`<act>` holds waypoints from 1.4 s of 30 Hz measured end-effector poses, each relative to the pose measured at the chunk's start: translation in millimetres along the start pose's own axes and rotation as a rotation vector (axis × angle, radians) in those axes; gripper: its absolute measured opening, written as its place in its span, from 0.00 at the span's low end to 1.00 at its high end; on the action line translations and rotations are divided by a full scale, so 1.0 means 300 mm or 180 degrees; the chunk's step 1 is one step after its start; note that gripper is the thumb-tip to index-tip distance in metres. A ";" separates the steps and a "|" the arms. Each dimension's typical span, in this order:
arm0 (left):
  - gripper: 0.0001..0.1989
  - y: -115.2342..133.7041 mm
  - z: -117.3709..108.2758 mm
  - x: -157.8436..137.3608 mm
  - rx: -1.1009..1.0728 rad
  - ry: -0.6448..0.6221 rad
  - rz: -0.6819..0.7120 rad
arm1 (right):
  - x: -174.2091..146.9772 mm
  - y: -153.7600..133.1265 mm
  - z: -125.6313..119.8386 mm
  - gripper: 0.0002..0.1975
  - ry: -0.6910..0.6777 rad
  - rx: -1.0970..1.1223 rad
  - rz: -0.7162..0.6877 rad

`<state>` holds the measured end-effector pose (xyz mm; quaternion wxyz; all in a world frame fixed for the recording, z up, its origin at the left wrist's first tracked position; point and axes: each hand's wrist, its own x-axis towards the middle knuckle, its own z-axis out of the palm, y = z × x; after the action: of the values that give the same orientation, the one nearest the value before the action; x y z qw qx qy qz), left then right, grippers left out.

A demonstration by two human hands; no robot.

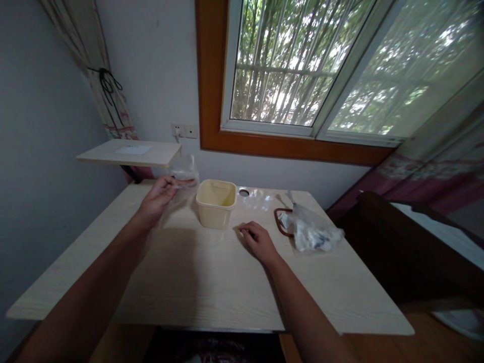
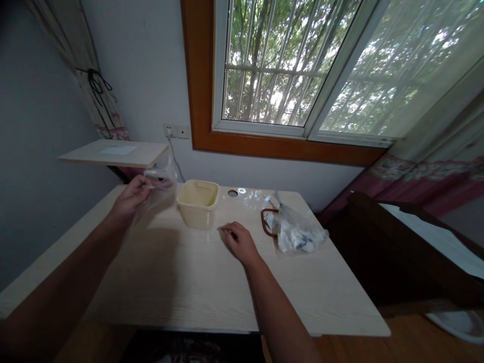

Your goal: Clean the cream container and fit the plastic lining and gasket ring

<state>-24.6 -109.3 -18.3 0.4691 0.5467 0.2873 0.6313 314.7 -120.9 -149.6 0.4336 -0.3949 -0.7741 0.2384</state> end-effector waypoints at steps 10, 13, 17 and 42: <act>0.09 -0.023 0.096 -0.012 0.1651 -0.1680 0.0111 | -0.002 -0.001 -0.005 0.11 0.0111 -0.0002 0.0054; 0.11 -0.034 0.081 -0.018 0.1930 -0.1645 0.0261 | -0.001 -0.009 -0.006 0.11 0.0189 -0.0026 0.0121; 0.11 -0.036 0.069 -0.022 0.2265 -0.1415 0.0435 | 0.004 -0.023 -0.009 0.10 0.0445 -0.0023 0.0211; 0.10 -0.022 0.092 -0.034 0.2402 -0.1428 0.0680 | 0.505 -0.313 -0.067 0.21 -0.0465 -0.1831 -0.1345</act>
<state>3.2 -120.2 -21.9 0.2197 0.8294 0.3306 0.3931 246.7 -50.3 0.6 0.2880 -0.3140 -0.9029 -0.0564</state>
